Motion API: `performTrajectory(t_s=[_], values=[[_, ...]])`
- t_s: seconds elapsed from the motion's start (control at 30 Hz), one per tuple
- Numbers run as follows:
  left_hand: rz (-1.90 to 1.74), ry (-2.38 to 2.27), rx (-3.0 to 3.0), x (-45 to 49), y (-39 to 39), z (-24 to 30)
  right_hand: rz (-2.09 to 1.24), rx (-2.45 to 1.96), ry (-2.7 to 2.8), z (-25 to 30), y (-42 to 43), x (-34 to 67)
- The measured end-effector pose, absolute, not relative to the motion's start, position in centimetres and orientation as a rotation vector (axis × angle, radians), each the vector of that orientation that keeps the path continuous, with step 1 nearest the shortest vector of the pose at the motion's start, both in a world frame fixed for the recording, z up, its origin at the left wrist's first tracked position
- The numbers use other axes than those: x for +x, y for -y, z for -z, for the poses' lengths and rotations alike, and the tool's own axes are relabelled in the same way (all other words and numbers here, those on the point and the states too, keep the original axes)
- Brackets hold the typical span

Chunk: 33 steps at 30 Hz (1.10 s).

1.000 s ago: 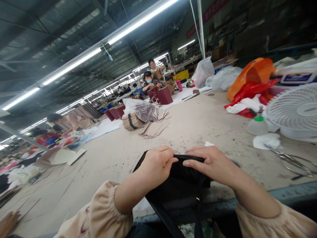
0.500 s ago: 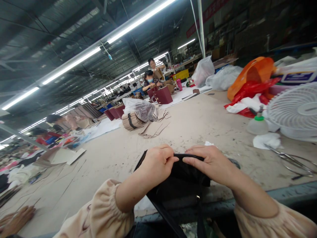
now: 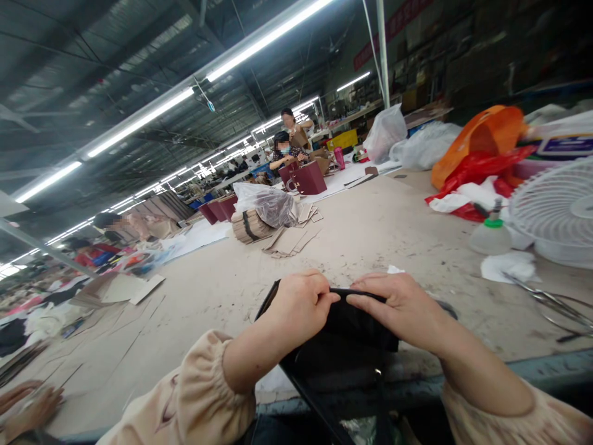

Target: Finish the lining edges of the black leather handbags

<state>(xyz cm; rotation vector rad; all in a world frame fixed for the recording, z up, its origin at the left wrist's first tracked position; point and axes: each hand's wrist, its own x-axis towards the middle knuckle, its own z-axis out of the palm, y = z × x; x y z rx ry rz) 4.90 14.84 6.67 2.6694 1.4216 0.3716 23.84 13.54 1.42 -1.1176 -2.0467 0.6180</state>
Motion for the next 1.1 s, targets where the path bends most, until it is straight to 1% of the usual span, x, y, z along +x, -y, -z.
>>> performTrajectory(t_s=[0.1,0.4,0.67,0.8,1.1], values=[[-0.368,-1.424,2.681,4.9,-15.0,-6.6,-0.608,-1.149,2.087,-1.4,-13.3,24.2],[-0.365,-1.438,2.712,5.1,-15.3,-6.6,-0.389,-1.233,1.989,-1.4,-12.9,23.7],[-0.197,-1.279,2.683,2.6,-16.8,-8.7,-0.430,-1.286,1.952,-1.3,-13.8,23.5],[-0.228,-1.294,2.664,1.5,-17.1,-8.8,-0.444,-1.309,1.934,-1.2,-13.8,23.5],[-0.276,-1.453,2.619,2.2,-17.1,-8.2,-0.412,-1.292,1.909,-0.8,-14.2,23.2]])
